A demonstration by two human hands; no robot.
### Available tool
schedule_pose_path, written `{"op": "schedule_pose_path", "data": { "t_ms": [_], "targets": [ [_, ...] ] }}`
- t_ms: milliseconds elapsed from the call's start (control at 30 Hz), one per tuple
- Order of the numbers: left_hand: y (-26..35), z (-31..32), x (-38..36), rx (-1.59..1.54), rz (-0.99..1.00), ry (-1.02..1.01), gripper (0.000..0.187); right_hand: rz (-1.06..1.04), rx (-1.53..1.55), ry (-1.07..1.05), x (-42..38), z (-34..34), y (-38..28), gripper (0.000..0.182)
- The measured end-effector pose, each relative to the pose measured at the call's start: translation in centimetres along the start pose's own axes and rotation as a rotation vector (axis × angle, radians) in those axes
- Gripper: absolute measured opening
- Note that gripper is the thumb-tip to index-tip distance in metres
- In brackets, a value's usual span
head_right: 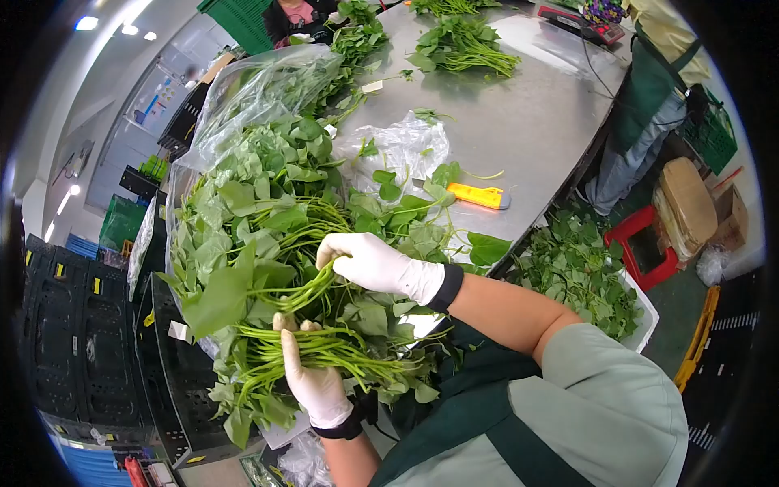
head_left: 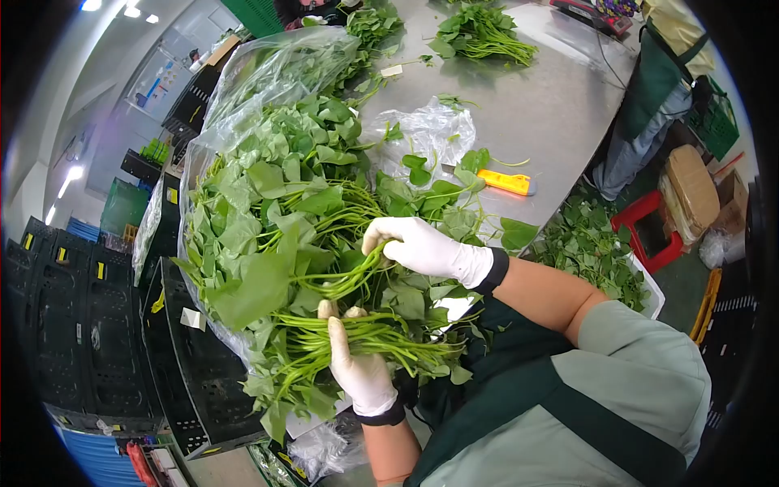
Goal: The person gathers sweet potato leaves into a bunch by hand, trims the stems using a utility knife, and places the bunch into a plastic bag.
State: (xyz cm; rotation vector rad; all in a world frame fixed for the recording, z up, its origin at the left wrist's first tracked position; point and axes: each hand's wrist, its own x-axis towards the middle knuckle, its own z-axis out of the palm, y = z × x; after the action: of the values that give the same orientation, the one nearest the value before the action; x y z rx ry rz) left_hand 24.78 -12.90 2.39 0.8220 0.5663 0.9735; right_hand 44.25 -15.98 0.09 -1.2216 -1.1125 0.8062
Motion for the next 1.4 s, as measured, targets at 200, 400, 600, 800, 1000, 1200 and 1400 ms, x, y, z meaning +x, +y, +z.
{"op": "schedule_pose_path", "data": {
  "t_ms": [200, 400, 600, 800, 1000, 1200, 1400],
  "targets": [
    [-1.0, -0.6, -1.5, -0.002, -0.026, -0.065, 0.041, -0.215, -0.013, 0.144, 0.1, 0.8, 0.8, 0.035],
    [-0.7, 0.6, -1.5, 0.056, -0.023, -0.053, 0.040, -0.155, -0.066, 0.025, -0.7, 2.3, -0.1, 0.025],
    [-0.5, 1.0, -1.6, 0.024, -0.032, 0.070, 0.038, -0.262, -0.229, 0.071, -1.9, 2.7, -1.2, 0.025],
    [-0.8, -1.7, 0.3, -0.456, -0.220, -0.063, 0.031, -0.483, -0.353, 0.003, -2.9, 4.2, -0.5, 0.019],
    [-0.4, -1.3, -0.6, -0.350, -0.053, -0.021, 0.017, -0.364, -0.456, 0.115, -3.3, 4.5, 0.2, 0.025],
    [-0.2, -1.6, -0.5, -0.354, -0.081, -0.003, 0.017, -0.468, -0.748, 0.058, -3.5, 1.7, 0.6, 0.017],
    [-0.5, -2.1, -0.1, -0.352, -0.077, 0.031, 0.022, -0.383, -0.367, -0.070, -3.3, 1.5, 0.6, 0.017]
  ]
}}
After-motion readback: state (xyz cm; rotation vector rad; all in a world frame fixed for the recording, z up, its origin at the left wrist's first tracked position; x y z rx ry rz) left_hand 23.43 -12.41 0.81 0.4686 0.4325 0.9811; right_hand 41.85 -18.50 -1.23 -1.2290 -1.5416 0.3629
